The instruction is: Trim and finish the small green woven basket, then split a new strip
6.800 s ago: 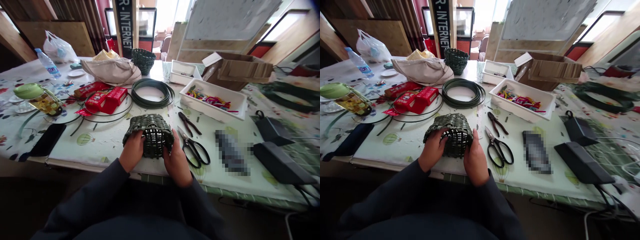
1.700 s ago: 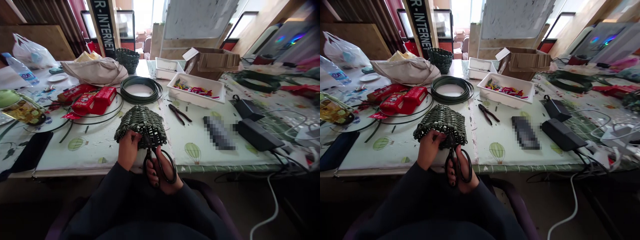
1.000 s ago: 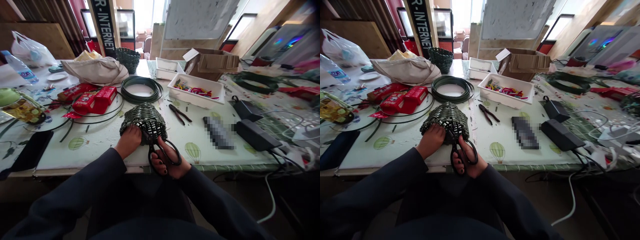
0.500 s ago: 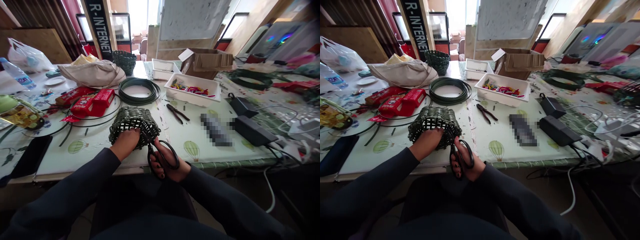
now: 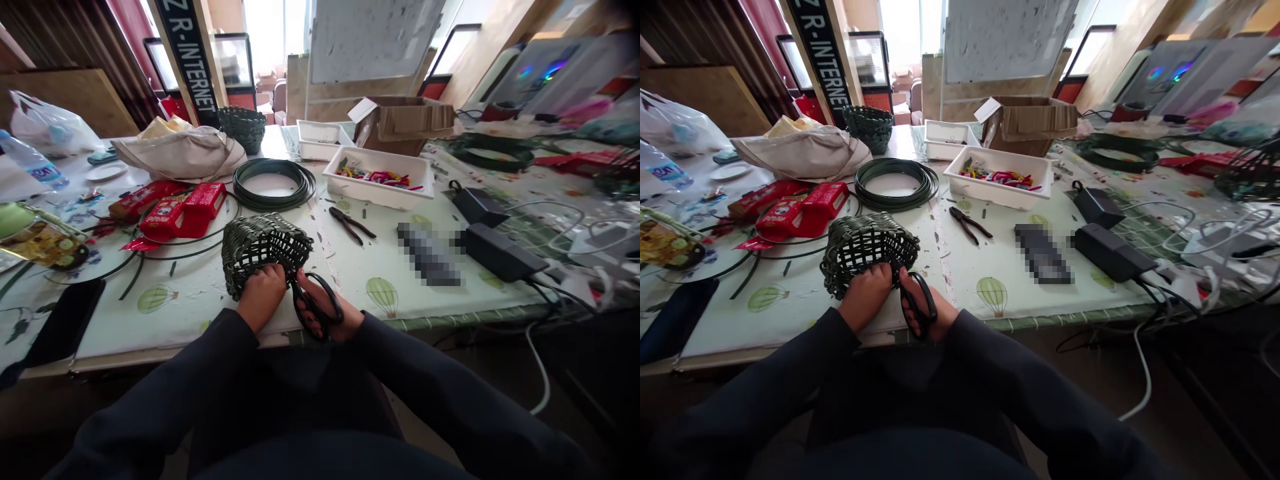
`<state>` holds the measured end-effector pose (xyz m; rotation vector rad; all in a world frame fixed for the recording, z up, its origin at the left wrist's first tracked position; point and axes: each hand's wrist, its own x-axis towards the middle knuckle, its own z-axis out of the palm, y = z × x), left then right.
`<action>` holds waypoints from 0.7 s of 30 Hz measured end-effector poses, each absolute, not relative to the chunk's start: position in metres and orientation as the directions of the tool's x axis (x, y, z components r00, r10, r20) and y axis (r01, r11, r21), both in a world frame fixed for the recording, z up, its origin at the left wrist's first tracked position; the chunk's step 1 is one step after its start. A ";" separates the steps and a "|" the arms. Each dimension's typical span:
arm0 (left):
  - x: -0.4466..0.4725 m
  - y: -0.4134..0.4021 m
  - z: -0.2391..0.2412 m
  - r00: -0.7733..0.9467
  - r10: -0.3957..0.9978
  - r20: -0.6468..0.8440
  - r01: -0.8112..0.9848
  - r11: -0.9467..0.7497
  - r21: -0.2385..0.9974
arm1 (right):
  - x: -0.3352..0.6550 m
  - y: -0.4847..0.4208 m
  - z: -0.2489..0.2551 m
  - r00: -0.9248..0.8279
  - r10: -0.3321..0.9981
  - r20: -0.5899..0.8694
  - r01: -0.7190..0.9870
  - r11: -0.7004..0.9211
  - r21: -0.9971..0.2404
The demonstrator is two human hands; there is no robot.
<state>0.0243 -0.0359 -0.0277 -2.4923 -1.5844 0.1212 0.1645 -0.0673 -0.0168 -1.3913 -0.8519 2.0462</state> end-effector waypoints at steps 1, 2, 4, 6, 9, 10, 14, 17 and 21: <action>0.024 -0.036 -0.028 0.422 0.906 0.031 0.891 -0.408 -0.199 | 0.166 -0.064 -0.015 -0.350 0.705 -0.617 -0.061 -0.674 -0.736; 0.024 -0.035 -0.028 0.416 0.909 0.032 0.894 -0.402 -0.198 | 0.168 -0.061 -0.012 -0.361 0.693 -0.623 -0.052 -0.682 -0.729; 0.024 -0.035 -0.027 0.401 0.916 0.032 0.901 -0.388 -0.193 | 0.172 -0.056 -0.009 -0.387 0.662 -0.642 -0.027 -0.704 -0.709; 0.023 -0.034 -0.025 0.380 0.925 0.031 0.912 -0.368 -0.183 | 0.175 -0.052 -0.007 -0.409 0.639 -0.652 -0.010 -0.717 -0.697; 0.022 -0.031 -0.019 0.350 0.937 0.019 0.926 -0.343 -0.158 | 0.177 -0.050 -0.008 -0.421 0.633 -0.649 -0.006 -0.718 -0.696; 0.021 -0.030 -0.016 0.347 0.938 0.011 0.928 -0.341 -0.148 | 0.176 -0.050 -0.009 -0.421 0.634 -0.648 -0.005 -0.717 -0.698; 0.019 -0.025 -0.008 0.351 0.936 -0.022 0.929 -0.351 -0.120 | 0.170 -0.050 -0.015 -0.418 0.666 -0.619 -0.003 -0.682 -0.731; 0.019 -0.023 -0.007 0.339 0.940 -0.031 0.933 -0.340 -0.119 | 0.162 -0.050 -0.019 -0.395 0.704 -0.590 -0.005 -0.644 -0.765; 0.018 -0.024 -0.009 0.326 0.945 -0.034 0.938 -0.328 -0.115 | 0.158 -0.049 -0.023 -0.362 0.743 -0.563 0.006 -0.602 -0.798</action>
